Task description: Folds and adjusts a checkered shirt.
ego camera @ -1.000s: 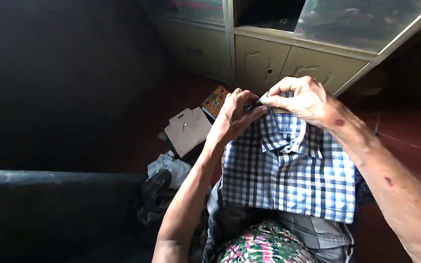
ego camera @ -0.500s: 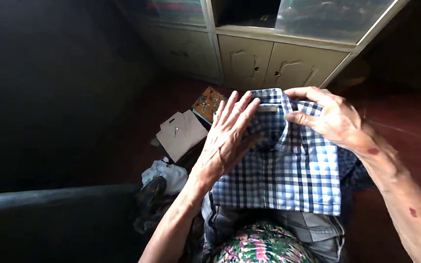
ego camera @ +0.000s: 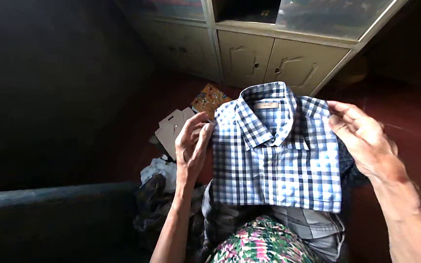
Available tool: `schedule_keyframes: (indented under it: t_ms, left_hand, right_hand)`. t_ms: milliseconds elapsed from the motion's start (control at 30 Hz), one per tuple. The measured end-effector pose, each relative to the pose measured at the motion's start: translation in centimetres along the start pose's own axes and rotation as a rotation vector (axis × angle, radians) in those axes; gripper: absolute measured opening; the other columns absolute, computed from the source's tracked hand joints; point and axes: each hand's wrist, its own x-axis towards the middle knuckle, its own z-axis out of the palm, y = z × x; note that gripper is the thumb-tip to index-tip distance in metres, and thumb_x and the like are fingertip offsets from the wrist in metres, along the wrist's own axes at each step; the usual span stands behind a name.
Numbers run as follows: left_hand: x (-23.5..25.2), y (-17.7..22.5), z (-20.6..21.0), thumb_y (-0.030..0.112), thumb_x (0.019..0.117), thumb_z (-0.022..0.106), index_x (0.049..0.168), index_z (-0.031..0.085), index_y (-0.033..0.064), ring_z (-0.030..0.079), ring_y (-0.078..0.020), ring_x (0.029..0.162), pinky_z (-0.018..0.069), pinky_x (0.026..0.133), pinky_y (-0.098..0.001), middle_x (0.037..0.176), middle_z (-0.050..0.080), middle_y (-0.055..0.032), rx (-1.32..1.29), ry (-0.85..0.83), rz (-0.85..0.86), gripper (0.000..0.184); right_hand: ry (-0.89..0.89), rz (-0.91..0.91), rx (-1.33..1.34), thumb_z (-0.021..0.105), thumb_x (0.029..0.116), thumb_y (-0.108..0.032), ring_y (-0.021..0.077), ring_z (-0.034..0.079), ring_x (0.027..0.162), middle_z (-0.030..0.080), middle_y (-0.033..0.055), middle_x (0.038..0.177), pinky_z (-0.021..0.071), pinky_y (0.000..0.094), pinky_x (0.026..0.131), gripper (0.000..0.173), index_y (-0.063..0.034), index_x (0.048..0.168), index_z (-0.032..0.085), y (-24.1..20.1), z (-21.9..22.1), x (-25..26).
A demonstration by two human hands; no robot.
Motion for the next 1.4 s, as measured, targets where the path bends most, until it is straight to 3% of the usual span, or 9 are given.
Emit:
schedule_keyframes:
  t_ms: [100, 167, 267, 400, 467, 567, 667, 900, 1400]
  left_hand:
    - [-1.9, 0.9, 1.6, 0.029, 0.0985, 0.068, 0.129, 0.064, 0.0114, 0.07, -0.0183, 0.098, 0.0623, 0.079, -0.0357, 0.118, 0.07, -0.0037, 0.066, 0.109, -0.049, 0.036]
    - [-3.1, 2.0, 2.8, 0.027, 0.0959, 0.072, 0.124, 0.067, 0.0088, 0.066, -0.0191, 0.111, 0.0588, 0.091, -0.0377, 0.122, 0.068, -0.0048, 0.272, 0.215, 0.109, 0.034]
    - [-5.6, 4.3, 5.0, 0.02, 0.0907, 0.076, 0.101, 0.076, 0.0116, 0.066, -0.0194, 0.102, 0.0534, 0.091, -0.0384, 0.101, 0.073, -0.0038, 0.41, 0.209, 0.352, 0.013]
    - [-7.7, 4.8, 7.9, 0.024, 0.0955, 0.072, 0.117, 0.076, 0.0148, 0.066, -0.0254, 0.106, 0.0514, 0.091, -0.0428, 0.116, 0.073, -0.0085, 0.493, -0.059, 0.509, 0.023]
    - [-7.7, 4.3, 8.2, 0.023, 0.0966, 0.07, 0.121, 0.074, 0.0144, 0.063, -0.024, 0.107, 0.0496, 0.09, -0.04, 0.118, 0.071, -0.0079, 0.528, -0.114, 0.487, 0.027]
    - [-7.5, 4.1, 8.3, 0.021, 0.0971, 0.068, 0.123, 0.074, 0.0153, 0.062, -0.0236, 0.107, 0.0487, 0.09, -0.0399, 0.119, 0.07, -0.0079, 0.541, -0.139, 0.463, 0.027]
    - [-7.6, 3.8, 8.4, 0.021, 0.0976, 0.067, 0.124, 0.074, 0.0188, 0.061, -0.0226, 0.109, 0.0483, 0.092, -0.0406, 0.121, 0.069, -0.0057, 0.551, -0.144, 0.456, 0.027]
    - [-7.8, 3.3, 8.4, 0.021, 0.0977, 0.067, 0.124, 0.074, 0.0198, 0.061, -0.0222, 0.11, 0.0484, 0.091, -0.0398, 0.121, 0.069, -0.0054, 0.585, -0.123, 0.454, 0.027]
    - [-8.2, 3.2, 8.3, 0.022, 0.101, 0.061, 0.132, 0.07, 0.0224, 0.057, -0.0204, 0.118, 0.0392, 0.095, -0.0395, 0.147, 0.059, -0.0004, 0.677, -0.175, 0.487, 0.032]
  right_hand:
    - [0.032, 0.029, 0.096, 0.066, 0.0991, -0.028, 0.0098, 0.069, 0.101, 0.071, -0.0015, 0.114, 0.0585, 0.0283, 0.087, 0.035, -0.0195, 0.133, 0.064, -0.4, 0.7, 0.2]
    - [0.084, 0.015, 0.132, 0.07, 0.0966, -0.023, 0.0105, 0.07, 0.091, 0.072, -0.0004, 0.103, 0.0593, 0.0282, 0.08, 0.028, -0.017, 0.124, 0.068, -0.6, 1.2, 0.8]
    - [0.135, -0.029, 0.15, 0.069, 0.0957, -0.014, 0.0103, 0.069, 0.09, 0.071, 0.0003, 0.102, 0.0592, 0.0266, 0.079, 0.027, -0.0149, 0.122, 0.065, -0.5, 1.5, 1.1]
    - [0.23, -0.19, -0.022, 0.067, 0.0975, -0.022, 0.0095, 0.064, 0.099, 0.065, -0.0002, 0.115, 0.0556, 0.0258, 0.085, 0.033, -0.0155, 0.13, 0.063, -1.6, 0.8, 1.3]
    - [0.184, -0.352, -0.139, 0.067, 0.0985, -0.022, 0.0099, 0.064, 0.098, 0.065, 0.0016, 0.114, 0.0558, 0.0256, 0.084, 0.023, -0.0112, 0.118, 0.07, -3.8, 0.8, 1.5]
    - [-0.089, -0.551, -0.388, 0.068, 0.0949, -0.028, 0.0145, 0.059, 0.107, 0.068, -0.0026, 0.11, 0.0476, 0.0335, 0.091, 0.016, -0.0194, 0.104, 0.079, -7.8, 2.0, 1.5]
    - [-0.395, -0.687, -0.622, 0.064, 0.0954, -0.036, 0.0152, 0.056, 0.105, 0.07, -0.0133, 0.104, 0.0405, 0.0397, 0.088, 0.02, -0.0306, 0.108, 0.078, -9.2, 2.7, 2.6]
    - [-0.567, -0.707, -0.882, 0.069, 0.0917, -0.038, 0.0207, 0.055, 0.091, 0.061, -0.0056, 0.081, 0.0398, 0.0423, 0.082, 0.015, -0.0251, 0.097, 0.074, -9.2, 3.6, 4.2]
    - [-0.426, -0.614, -0.79, 0.063, 0.0969, -0.028, 0.02, 0.055, 0.086, 0.066, -0.0064, 0.083, 0.0392, 0.0427, 0.079, 0.015, -0.0253, 0.097, 0.078, -8.7, 3.6, 4.1]
